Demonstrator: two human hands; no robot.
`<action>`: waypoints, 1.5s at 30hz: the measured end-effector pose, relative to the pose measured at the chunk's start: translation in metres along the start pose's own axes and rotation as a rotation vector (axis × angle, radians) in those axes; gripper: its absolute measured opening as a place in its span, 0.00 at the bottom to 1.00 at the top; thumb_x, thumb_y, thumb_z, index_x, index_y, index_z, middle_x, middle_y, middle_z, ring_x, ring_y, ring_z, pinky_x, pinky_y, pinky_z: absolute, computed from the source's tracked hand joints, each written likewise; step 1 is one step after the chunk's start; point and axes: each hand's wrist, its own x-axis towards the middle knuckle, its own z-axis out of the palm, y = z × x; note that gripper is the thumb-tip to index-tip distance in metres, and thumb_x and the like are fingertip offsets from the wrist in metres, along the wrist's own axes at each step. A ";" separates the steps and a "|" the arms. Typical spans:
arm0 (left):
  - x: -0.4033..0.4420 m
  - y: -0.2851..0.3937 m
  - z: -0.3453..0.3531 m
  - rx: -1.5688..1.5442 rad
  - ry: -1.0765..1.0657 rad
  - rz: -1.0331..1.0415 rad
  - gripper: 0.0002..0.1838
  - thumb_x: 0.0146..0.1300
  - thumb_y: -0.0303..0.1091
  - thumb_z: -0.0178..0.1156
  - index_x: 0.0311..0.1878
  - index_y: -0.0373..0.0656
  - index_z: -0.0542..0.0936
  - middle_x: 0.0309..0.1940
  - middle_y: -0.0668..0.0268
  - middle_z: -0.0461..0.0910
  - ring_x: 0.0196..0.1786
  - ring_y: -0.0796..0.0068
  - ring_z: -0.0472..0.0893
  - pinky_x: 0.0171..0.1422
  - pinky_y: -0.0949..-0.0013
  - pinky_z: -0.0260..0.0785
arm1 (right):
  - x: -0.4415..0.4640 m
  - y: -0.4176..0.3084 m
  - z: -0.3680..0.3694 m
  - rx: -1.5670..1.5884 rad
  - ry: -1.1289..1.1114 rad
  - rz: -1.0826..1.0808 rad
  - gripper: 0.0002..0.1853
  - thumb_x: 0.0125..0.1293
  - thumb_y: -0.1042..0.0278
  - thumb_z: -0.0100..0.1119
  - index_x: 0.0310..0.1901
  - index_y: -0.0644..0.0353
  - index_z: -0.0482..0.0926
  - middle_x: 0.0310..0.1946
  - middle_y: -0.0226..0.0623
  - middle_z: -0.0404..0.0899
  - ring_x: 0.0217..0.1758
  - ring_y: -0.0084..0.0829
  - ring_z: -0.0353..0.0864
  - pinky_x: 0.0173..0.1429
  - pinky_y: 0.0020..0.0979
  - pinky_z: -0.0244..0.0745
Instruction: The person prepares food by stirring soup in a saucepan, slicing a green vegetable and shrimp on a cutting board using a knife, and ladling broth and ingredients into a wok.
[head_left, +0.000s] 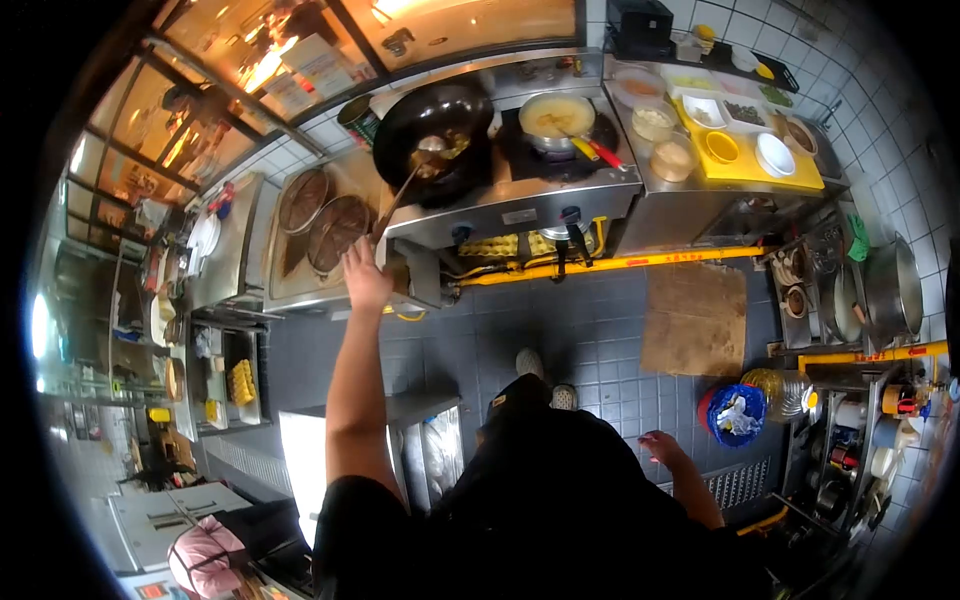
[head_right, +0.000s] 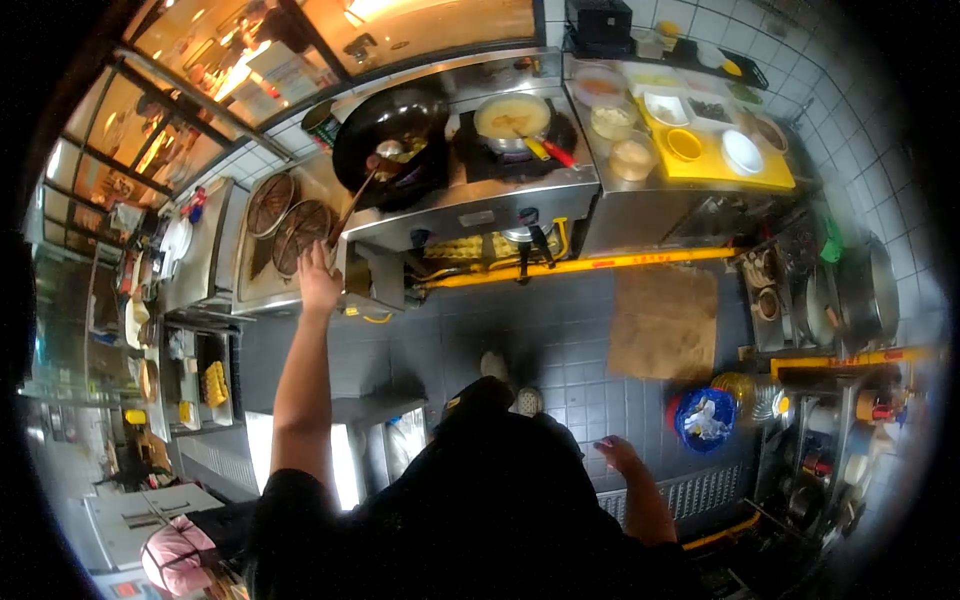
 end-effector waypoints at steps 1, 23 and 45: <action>0.020 -0.005 0.007 0.048 -0.061 -0.077 0.43 0.56 0.35 0.63 0.76 0.43 0.58 0.72 0.42 0.60 0.74 0.37 0.58 0.79 0.46 0.51 | -0.014 -0.033 -0.008 0.120 0.102 0.163 0.25 0.66 0.52 0.64 0.59 0.59 0.78 0.55 0.41 0.78 0.57 0.37 0.78 0.52 0.41 0.82; 0.160 -0.030 -0.105 0.133 -0.385 0.118 0.22 0.62 0.30 0.61 0.61 0.55 0.81 0.38 0.50 0.85 0.37 0.50 0.84 0.43 0.52 0.77 | 0.088 -0.105 -0.074 0.532 0.361 0.571 0.18 0.70 0.58 0.58 0.57 0.56 0.76 0.41 0.38 0.78 0.40 0.34 0.80 0.44 0.43 0.83; 0.192 0.033 -0.021 -0.464 -0.400 -0.204 0.20 0.64 0.33 0.58 0.59 0.39 0.80 0.43 0.42 0.82 0.48 0.47 0.84 0.53 0.58 0.75 | 0.166 -0.163 -0.146 0.358 0.306 0.404 0.20 0.70 0.56 0.60 0.59 0.55 0.74 0.50 0.37 0.79 0.48 0.35 0.81 0.48 0.39 0.81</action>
